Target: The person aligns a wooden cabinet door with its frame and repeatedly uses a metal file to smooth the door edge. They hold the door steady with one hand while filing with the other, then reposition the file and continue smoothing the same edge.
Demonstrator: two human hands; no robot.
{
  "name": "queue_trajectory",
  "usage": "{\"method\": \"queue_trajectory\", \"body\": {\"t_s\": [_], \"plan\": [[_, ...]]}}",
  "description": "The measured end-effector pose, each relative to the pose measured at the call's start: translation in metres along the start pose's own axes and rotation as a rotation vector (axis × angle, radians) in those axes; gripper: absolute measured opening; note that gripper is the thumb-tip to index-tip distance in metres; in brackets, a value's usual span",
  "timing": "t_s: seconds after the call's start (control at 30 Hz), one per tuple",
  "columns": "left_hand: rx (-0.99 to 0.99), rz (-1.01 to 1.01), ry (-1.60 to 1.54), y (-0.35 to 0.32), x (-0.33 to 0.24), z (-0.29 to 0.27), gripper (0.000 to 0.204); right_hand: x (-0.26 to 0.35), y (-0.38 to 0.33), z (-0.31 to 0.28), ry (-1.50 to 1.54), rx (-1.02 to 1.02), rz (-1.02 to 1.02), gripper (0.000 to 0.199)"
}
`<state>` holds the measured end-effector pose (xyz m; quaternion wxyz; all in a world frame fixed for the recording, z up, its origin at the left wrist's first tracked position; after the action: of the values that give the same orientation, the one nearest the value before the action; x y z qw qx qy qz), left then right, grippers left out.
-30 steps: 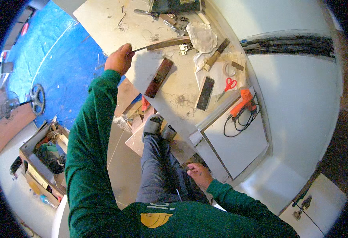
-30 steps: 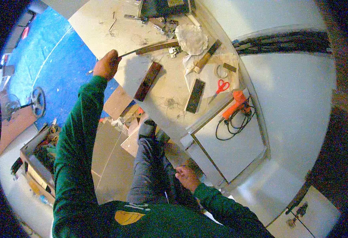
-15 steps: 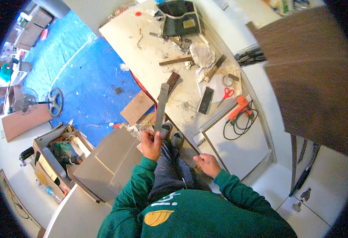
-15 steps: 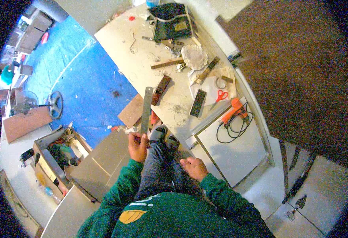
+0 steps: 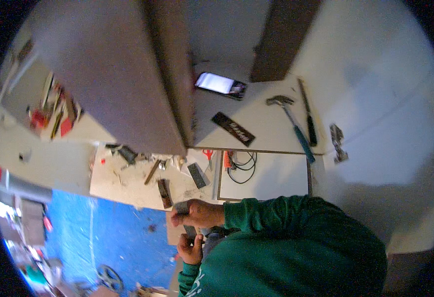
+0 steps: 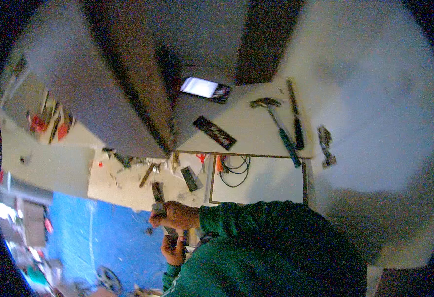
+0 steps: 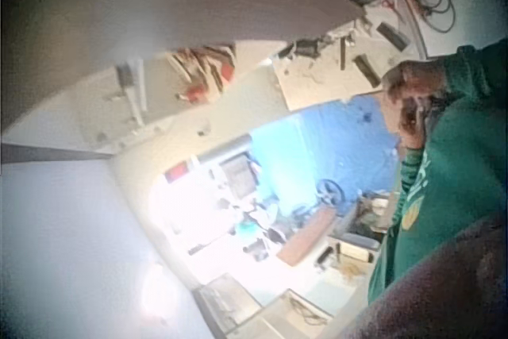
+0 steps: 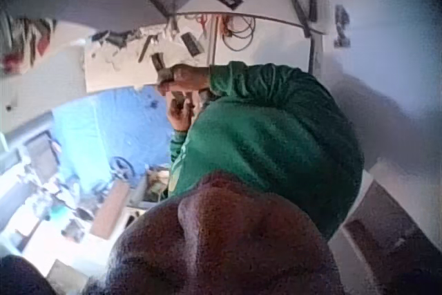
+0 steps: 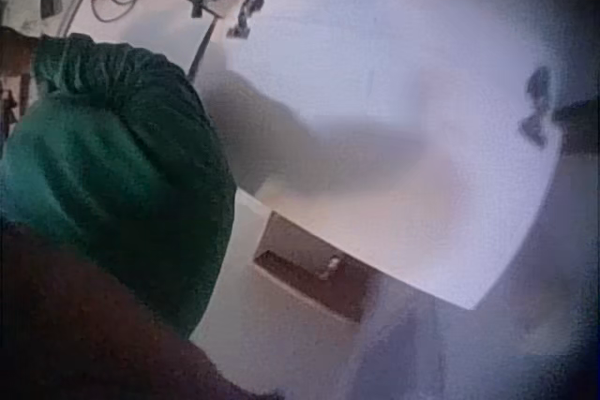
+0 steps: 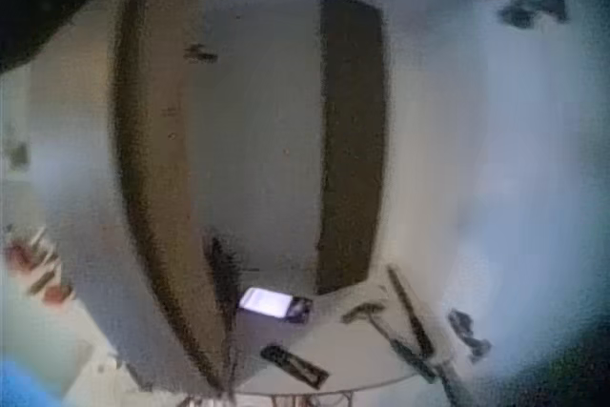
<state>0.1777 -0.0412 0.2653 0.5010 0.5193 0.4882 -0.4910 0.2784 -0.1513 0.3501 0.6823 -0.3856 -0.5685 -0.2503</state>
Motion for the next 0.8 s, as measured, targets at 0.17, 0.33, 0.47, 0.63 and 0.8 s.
{"method": "queue_trajectory", "body": {"t_s": [0.17, 0.33, 0.47, 0.63, 0.8], "plan": [[0.115, -0.005, -0.33, 0.024, -0.056, 0.048, 0.029, 0.058, -0.06, -0.011, -0.276, 0.002, -0.305, 0.026], [0.372, 0.126, -0.134, 0.042, -0.084, 0.067, 0.023, 0.069, -0.08, -0.024, -0.133, 0.042, -0.341, 0.06], [0.261, 0.031, -0.126, 0.041, -0.102, 0.086, 0.013, 0.076, -0.1, -0.068, -0.033, 0.029, -0.139, 0.077], [0.129, 0.279, 0.198, 0.043, -0.117, 0.073, 0.013, 0.087, -0.132, -0.147, -0.34, -0.626, -0.428, 0.036], [0.176, 0.08, 0.424, 0.04, -0.11, 0.063, 0.018, 0.099, -0.177, -0.216, -0.321, -1.048, -0.518, 0.02]]}}
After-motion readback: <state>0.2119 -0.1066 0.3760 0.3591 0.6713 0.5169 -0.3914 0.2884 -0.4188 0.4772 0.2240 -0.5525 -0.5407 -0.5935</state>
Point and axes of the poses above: each hand's wrist, its own y-axis towards the middle knuckle, its own z-axis out of the palm, x = y × z, the point moved 8 cm from there along y, towards the middle knuckle, and after that the axes turned 12 degrees about z, right-handed, at the moved point
